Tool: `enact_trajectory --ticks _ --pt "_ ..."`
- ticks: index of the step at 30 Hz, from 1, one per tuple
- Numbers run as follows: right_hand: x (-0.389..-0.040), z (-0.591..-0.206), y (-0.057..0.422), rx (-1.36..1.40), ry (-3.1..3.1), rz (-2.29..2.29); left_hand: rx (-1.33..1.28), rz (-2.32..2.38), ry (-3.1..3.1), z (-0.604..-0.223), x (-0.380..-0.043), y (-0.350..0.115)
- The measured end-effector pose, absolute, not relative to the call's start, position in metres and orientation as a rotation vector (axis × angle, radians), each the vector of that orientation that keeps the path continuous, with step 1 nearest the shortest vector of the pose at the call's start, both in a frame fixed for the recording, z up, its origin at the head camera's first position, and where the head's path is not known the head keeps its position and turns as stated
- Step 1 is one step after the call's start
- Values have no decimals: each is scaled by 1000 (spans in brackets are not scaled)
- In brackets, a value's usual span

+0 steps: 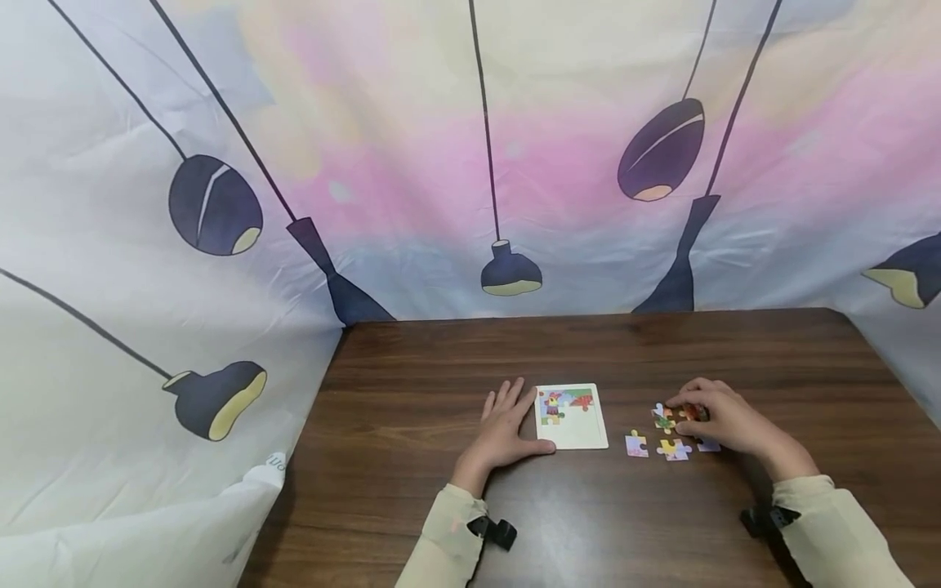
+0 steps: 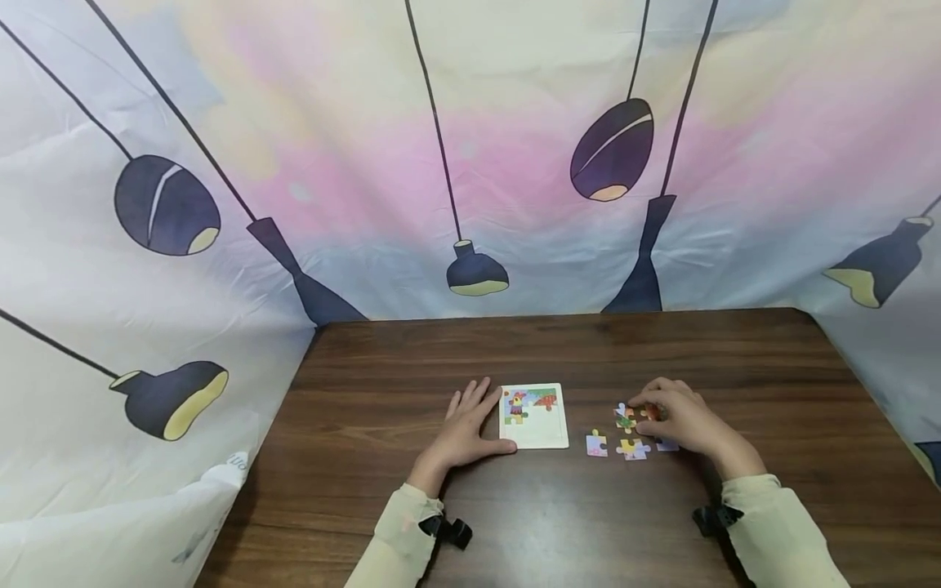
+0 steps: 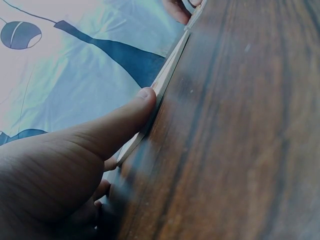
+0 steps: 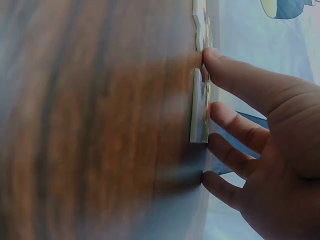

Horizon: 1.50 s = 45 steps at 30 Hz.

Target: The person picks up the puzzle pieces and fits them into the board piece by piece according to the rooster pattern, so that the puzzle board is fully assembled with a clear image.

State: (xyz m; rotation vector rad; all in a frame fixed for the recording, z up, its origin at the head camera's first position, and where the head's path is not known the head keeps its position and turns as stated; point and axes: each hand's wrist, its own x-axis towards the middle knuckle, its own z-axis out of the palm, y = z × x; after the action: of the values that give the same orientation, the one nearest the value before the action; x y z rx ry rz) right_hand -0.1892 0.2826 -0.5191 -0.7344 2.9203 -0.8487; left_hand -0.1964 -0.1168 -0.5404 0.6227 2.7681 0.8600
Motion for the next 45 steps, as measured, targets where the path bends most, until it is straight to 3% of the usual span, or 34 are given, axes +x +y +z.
enact_trajectory --ticks 45 --pt "-193 -522 275 -849 2955 -712 618 850 2773 -538 -194 -117"
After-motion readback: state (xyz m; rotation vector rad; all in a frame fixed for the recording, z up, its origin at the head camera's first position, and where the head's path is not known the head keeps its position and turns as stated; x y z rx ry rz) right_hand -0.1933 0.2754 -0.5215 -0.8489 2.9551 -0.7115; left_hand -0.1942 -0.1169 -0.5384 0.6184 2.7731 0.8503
